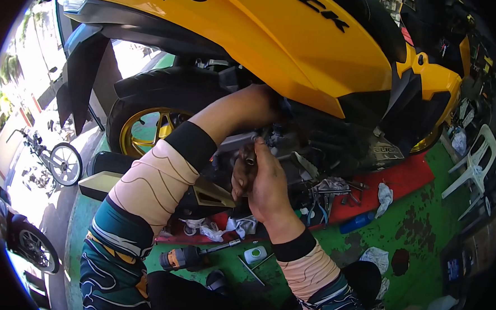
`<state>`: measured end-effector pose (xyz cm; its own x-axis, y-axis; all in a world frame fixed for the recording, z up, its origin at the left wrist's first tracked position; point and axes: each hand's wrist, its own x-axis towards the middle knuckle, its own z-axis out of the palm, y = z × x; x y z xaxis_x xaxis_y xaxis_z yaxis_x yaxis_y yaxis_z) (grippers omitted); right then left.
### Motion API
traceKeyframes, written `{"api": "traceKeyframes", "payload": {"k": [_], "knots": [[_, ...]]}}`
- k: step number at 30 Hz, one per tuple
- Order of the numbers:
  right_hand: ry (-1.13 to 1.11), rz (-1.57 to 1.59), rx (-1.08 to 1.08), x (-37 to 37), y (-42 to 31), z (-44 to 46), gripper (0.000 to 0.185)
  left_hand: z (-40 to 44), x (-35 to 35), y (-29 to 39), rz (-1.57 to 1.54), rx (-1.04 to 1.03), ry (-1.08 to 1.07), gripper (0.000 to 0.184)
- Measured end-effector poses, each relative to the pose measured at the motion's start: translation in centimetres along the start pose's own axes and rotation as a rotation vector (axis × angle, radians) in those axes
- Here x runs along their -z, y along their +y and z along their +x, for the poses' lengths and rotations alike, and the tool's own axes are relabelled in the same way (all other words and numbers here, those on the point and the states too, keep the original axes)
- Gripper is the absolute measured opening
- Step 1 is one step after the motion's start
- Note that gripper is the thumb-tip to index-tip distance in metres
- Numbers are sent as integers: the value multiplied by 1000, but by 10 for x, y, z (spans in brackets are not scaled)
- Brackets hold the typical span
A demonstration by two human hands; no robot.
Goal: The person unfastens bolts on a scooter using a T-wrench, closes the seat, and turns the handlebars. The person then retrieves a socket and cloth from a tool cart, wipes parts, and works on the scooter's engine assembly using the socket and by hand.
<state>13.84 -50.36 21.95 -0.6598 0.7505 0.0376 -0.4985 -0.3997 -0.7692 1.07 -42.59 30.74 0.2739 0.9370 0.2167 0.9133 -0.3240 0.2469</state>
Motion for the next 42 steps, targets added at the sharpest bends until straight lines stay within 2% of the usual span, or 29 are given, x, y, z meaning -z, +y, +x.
{"api": "traceKeyframes", "payload": {"k": [4, 9, 12, 16, 20, 25, 29, 32, 33, 35, 36, 37, 38, 39, 40, 41, 42], "knots": [[-13, 17, 93, -3, 12, 7, 40, 0, -6, 5, -17, 75, 24, 37], [24, -93, 125, -3, 17, 13, 40, -1, -10, 7, 11, 34, 116, 35], [8, -107, 128, -3, 12, 11, 40, 0, -5, 14, -91, 143, 53, 43], [16, -111, 36, -3, 8, 11, 40, 1, -7, 22, -15, -24, 175, 55], [-2, -71, 95, -5, 16, 16, 39, -2, 1, 34, -141, 70, 99, 64], [-5, -46, 35, -3, 10, 10, 38, -3, -3, 32, -97, 125, 91, 63], [-54, -53, -22, 2, -9, 6, 37, 0, -6, 18, 12, 75, 175, 60], [-95, 5, -101, 11, -22, -1, 37, -2, -11, 26, -72, 370, 183, 47], [-123, 15, -145, 12, -28, -3, 38, -3, -18, 20, -74, 367, 172, 47], [-178, 35, -222, 14, -42, -7, 39, -6, -26, 6, -391, 268, 501, 43], [-163, 43, -213, 14, -50, -12, 39, -11, -18, 9, -393, 246, 532, 40], [-284, 6, -231, 13, -57, -17, 39, -19, -6, 18, -398, 224, 556, 38], [-393, -27, -246, 15, -61, -23, 40, -33, -1, 33, -543, 186, 526, 34], [-345, -4, -234, 22, -61, -28, 40, -45, 9, 34, -383, 364, 369, 33], [-424, -255, -251, 32, -58, -35, 38, -60, 9, 36, -487, 462, 241, 33], [-473, -505, -274, 49, -58, -45, 38, -76, 3, 47, -591, 442, 180, 32], [-363, -471, -267, 73, -62, -58, 38, -93, -7, 55, -661, 448, 174, 31]]}}
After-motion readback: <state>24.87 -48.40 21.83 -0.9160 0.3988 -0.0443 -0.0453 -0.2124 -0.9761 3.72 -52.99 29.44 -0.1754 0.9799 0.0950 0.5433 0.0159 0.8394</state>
